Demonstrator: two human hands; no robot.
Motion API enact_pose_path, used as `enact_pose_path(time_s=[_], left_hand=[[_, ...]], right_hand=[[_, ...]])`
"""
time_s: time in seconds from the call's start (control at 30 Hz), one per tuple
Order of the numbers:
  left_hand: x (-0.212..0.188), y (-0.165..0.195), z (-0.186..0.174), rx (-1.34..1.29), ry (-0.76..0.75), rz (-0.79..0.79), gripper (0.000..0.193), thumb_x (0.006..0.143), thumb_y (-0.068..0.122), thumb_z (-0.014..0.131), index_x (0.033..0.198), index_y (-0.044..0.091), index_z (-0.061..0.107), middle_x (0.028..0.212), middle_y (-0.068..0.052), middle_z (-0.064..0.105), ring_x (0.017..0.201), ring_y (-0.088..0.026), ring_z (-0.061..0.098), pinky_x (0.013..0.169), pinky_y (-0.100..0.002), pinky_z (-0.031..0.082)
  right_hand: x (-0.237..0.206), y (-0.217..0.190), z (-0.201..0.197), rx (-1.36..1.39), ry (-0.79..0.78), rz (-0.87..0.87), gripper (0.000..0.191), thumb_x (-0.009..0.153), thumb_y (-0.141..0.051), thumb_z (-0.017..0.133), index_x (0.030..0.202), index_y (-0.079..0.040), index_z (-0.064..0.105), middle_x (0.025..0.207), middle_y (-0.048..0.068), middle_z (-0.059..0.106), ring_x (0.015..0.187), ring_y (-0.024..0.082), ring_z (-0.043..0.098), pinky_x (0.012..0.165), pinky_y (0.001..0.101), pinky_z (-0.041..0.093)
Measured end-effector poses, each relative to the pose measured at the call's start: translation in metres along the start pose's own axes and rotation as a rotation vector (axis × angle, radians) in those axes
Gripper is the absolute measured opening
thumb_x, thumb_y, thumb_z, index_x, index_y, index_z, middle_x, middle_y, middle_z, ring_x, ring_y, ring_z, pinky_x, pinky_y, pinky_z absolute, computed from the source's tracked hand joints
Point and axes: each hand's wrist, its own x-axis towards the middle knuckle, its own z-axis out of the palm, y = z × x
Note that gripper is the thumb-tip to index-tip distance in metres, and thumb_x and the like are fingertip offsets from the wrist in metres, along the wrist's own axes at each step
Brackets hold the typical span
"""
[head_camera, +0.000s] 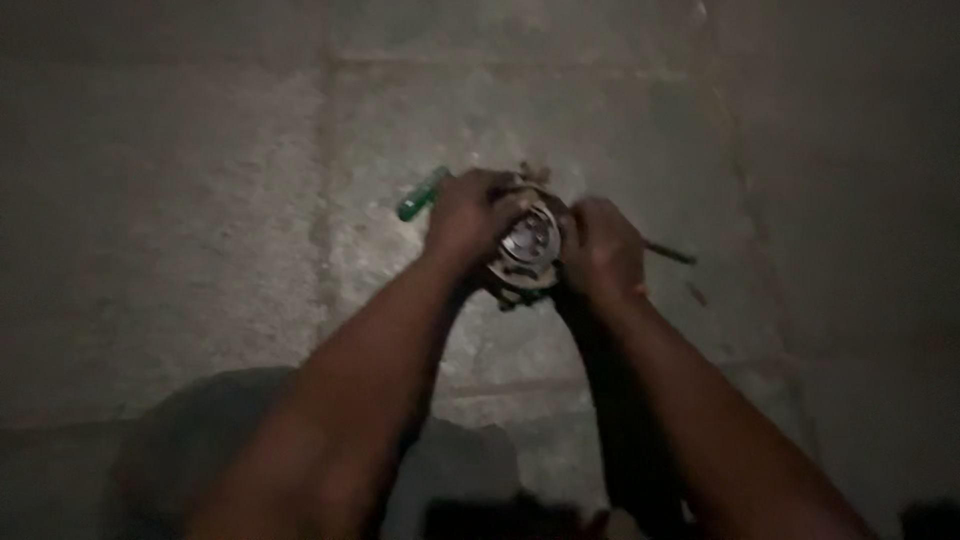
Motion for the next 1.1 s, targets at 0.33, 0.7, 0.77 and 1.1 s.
enact_pose_path(time_s=[0.33,0.7,0.77,1.1], left_hand=[[-0.023,0.004,0.033,0.037,0.221,-0.012,0.036,0.088,0.023,0.073,0.120,0.007,0.073,0.115,-0.017,0.071,0.107,-0.039,0.065,0.095,-0.048,0.049],[-0.018,0.006,0.043,-0.019,0.218,-0.236,0.034,0.088,0.033,0.072,0.117,0.015,0.075,0.114,-0.015,0.069,0.104,-0.037,0.066,0.090,-0.047,0.051],[-0.020,0.005,0.043,-0.008,0.235,-0.209,0.035,0.088,0.033,0.072,0.117,0.015,0.075,0.113,-0.015,0.069,0.104,-0.038,0.065,0.091,-0.047,0.051],[-0.020,0.004,0.036,-0.010,0.186,-0.282,0.033,0.090,0.033,0.069,0.119,0.018,0.074,0.118,-0.013,0.067,0.109,-0.038,0.062,0.094,-0.048,0.049]], right_hand=[[-0.003,0.012,0.006,0.043,0.033,0.066,0.013,0.093,-0.017,0.070,0.095,-0.006,0.064,0.095,0.018,0.067,0.087,0.042,0.065,0.076,0.0517,0.052],[-0.048,0.010,0.005,0.046,0.010,0.100,0.017,0.093,-0.017,0.067,0.104,-0.004,0.066,0.097,0.020,0.068,0.090,0.044,0.065,0.078,0.0547,0.049],[-0.044,0.014,0.009,0.051,0.017,0.196,0.015,0.096,-0.017,0.065,0.103,-0.004,0.065,0.099,0.021,0.067,0.091,0.044,0.064,0.081,0.0538,0.050],[-0.068,-0.011,0.002,-0.071,-0.056,0.182,0.016,0.095,-0.019,0.062,0.100,-0.004,0.066,0.097,0.019,0.067,0.092,0.045,0.062,0.092,0.0589,0.045]])
